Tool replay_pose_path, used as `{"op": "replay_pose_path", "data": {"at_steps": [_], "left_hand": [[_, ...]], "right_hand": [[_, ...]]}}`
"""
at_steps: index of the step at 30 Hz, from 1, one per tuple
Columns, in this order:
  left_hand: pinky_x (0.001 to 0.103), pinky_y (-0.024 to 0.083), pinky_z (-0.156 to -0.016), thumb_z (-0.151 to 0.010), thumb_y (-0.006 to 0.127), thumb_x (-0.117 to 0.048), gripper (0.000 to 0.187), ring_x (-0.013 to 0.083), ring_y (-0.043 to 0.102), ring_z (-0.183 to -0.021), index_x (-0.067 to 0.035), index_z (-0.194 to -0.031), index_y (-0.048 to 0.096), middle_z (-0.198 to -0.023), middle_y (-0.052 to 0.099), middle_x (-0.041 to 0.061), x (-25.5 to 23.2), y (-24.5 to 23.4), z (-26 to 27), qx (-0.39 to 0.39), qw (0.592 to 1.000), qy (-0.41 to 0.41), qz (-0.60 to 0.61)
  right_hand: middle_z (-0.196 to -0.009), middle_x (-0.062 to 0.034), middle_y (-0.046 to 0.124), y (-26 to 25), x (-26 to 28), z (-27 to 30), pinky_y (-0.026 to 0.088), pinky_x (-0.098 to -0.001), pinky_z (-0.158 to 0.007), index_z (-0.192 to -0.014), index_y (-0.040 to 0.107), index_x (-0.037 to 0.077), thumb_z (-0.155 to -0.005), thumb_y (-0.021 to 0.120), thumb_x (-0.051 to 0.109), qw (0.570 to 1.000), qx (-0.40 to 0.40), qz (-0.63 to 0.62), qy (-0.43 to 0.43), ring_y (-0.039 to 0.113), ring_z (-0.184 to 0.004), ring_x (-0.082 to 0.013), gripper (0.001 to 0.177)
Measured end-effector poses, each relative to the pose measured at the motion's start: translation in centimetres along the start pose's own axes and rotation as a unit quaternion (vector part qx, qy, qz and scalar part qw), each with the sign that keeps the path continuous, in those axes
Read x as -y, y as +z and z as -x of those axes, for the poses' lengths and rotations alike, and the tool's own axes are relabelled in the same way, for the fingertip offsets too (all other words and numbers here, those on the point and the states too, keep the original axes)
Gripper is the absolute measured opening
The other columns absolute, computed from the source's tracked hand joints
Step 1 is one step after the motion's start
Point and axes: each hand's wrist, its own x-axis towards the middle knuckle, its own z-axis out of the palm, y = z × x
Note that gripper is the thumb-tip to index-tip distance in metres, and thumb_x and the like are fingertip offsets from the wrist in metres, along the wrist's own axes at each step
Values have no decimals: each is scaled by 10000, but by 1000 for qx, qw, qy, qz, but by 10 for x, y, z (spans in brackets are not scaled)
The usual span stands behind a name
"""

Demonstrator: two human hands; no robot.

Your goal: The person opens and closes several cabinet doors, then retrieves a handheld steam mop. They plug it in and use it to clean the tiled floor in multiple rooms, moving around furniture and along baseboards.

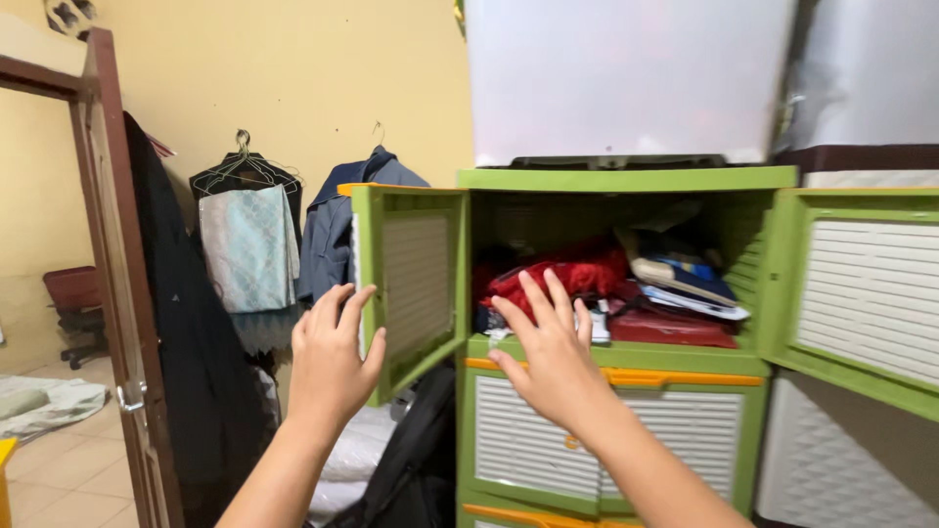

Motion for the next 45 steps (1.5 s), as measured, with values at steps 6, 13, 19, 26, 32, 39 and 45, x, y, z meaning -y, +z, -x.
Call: {"op": "replay_pose_path", "data": {"at_steps": [6,13,19,26,32,39,45], "left_hand": [[508,431,-1017,-905,660,-285,673,434,502,-1276,-83,-1495,409,-1506,431,223,84,65,-7,53,991,-87,83],[460,417,-1087,-944,626,-303,737,454,474,-1372,5,-1535,312,-1565,408,266,113,118,12,82,961,-1,264],[464,349,-1181,-967,634,-328,808,458,432,-1423,84,-1546,248,-1549,394,307,42,154,28,-13,941,-2,339],[552,179,-1264,-1057,513,-276,690,464,207,-1549,-28,-1628,217,-1674,189,288,-73,223,29,36,892,48,447],[613,99,-1223,-988,531,-285,743,467,15,-1564,-142,-1644,212,-1709,9,221,-150,332,11,148,913,108,365],[619,154,-1174,-923,585,-327,647,294,172,-1544,-216,-1536,412,-1692,149,52,-163,400,-44,262,936,45,232],[734,113,-1118,-907,671,-357,506,373,279,-1477,-133,-1358,623,-1531,404,189,-251,359,-41,200,971,-44,121]], "right_hand": [[-1612,-245,242,88,37,-43,190,-671,-1124,-1470,485,180,-859,728,394,999,-24,-27,-13,165,-1483,-484,692],[-1674,-259,137,142,65,-55,145,-683,-1140,-1530,478,203,-926,705,403,995,-98,-20,22,123,-1504,-528,675],[-1668,-220,253,141,41,-14,187,-620,-1216,-1460,541,135,-942,707,322,984,-176,31,-1,195,-1537,-483,575],[-1597,-136,434,121,-46,35,291,-550,-1216,-1352,608,89,-890,710,137,967,-213,142,13,362,-1496,-390,475],[-1615,-207,346,96,-132,61,258,-611,-1181,-1335,605,51,-860,658,63,976,-106,173,81,283,-1496,-461,479],[-1645,-189,310,70,-215,68,243,-640,-1183,-1352,598,42,-859,642,73,987,-12,149,67,231,-1516,-470,496],[-1634,-207,306,26,-265,104,243,-633,-1165,-1351,601,60,-869,668,132,986,-26,143,82,245,-1499,-469,492]]}}
